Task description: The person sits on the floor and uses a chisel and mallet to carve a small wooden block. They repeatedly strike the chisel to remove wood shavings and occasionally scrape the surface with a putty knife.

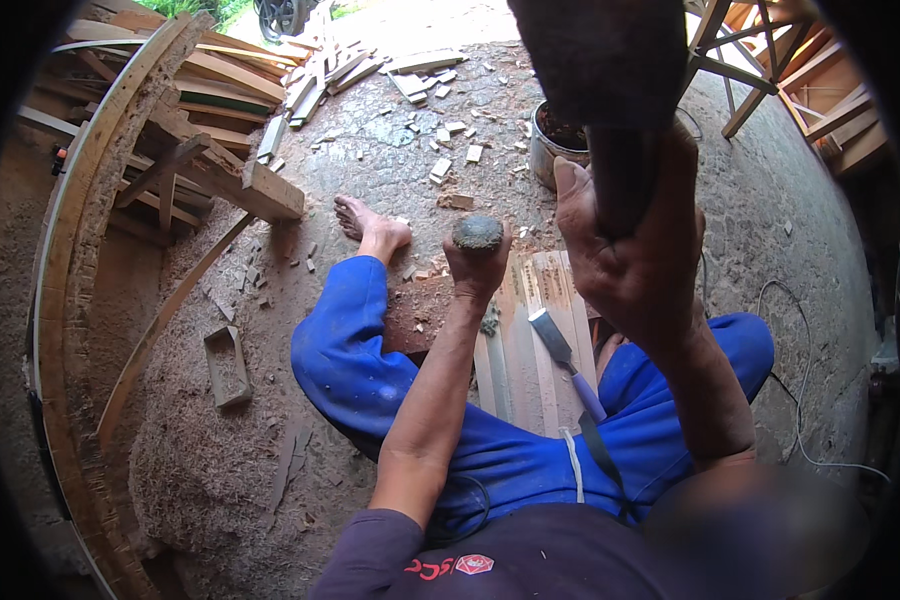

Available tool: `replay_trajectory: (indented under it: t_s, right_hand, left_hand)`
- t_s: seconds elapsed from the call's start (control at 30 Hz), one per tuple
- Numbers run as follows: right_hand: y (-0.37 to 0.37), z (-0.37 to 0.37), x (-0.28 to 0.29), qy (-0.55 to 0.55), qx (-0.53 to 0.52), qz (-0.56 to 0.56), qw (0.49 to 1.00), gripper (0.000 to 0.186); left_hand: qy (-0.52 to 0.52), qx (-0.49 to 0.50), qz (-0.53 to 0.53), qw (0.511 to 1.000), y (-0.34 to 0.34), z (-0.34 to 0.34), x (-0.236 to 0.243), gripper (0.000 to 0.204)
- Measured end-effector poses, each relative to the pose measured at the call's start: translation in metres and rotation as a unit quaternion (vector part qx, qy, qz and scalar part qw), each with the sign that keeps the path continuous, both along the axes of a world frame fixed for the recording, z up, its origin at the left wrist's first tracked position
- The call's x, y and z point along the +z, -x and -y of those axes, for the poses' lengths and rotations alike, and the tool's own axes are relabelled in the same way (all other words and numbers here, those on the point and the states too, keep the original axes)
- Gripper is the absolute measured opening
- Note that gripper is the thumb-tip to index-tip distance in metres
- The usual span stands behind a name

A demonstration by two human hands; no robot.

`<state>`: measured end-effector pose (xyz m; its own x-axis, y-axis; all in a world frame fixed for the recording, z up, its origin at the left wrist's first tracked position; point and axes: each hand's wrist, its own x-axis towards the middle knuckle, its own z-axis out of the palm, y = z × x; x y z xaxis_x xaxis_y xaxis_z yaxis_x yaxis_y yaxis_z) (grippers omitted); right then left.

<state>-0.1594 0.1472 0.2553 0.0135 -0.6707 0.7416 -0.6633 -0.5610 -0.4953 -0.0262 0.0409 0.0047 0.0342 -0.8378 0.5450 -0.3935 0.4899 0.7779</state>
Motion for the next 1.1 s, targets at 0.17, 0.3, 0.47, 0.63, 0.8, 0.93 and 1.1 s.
replay_trajectory:
  t_s: [0.17, 0.3, 0.47, 0.63, 0.8, 0.93, 1.1]
  right_hand:
    - [0.027, -0.017, -0.11, -0.402, 0.051, -0.289, 0.867, 0.068]
    - [0.033, -0.033, -0.094, -0.386, 0.072, -0.214, 0.895, 0.068]
    - [0.002, 0.019, -0.049, -0.254, 0.08, -0.141, 0.954, 0.062]
    - [0.022, 0.045, -0.071, -0.442, 0.036, -0.347, 0.826, 0.058]
    - [0.024, 0.053, -0.08, -0.37, 0.096, -0.224, 0.897, 0.058]
    - [0.023, 0.083, -0.082, -0.386, 0.022, -0.261, 0.885, 0.06]
    - [0.049, 0.047, -0.108, -0.462, 0.035, -0.172, 0.869, 0.066]
  left_hand:
    - [0.022, -0.032, 0.043, 0.998, -0.002, -0.061, -0.001, 0.034]
    - [0.08, -0.044, 0.08, 0.993, -0.006, -0.073, -0.017, 0.042]
    - [-0.151, -0.101, -0.125, 0.975, -0.028, 0.082, -0.04, 0.017]
    - [0.006, -0.016, -0.196, 0.981, 0.018, 0.013, 0.0, 0.013]
    - [-0.138, -0.096, -0.088, 0.982, -0.01, 0.082, -0.042, 0.02]
    - [-0.122, -0.06, -0.184, 0.973, 0.015, 0.088, -0.02, 0.028]
    - [-0.096, 0.0, -0.089, 0.991, 0.024, 0.074, -0.029, 0.034]
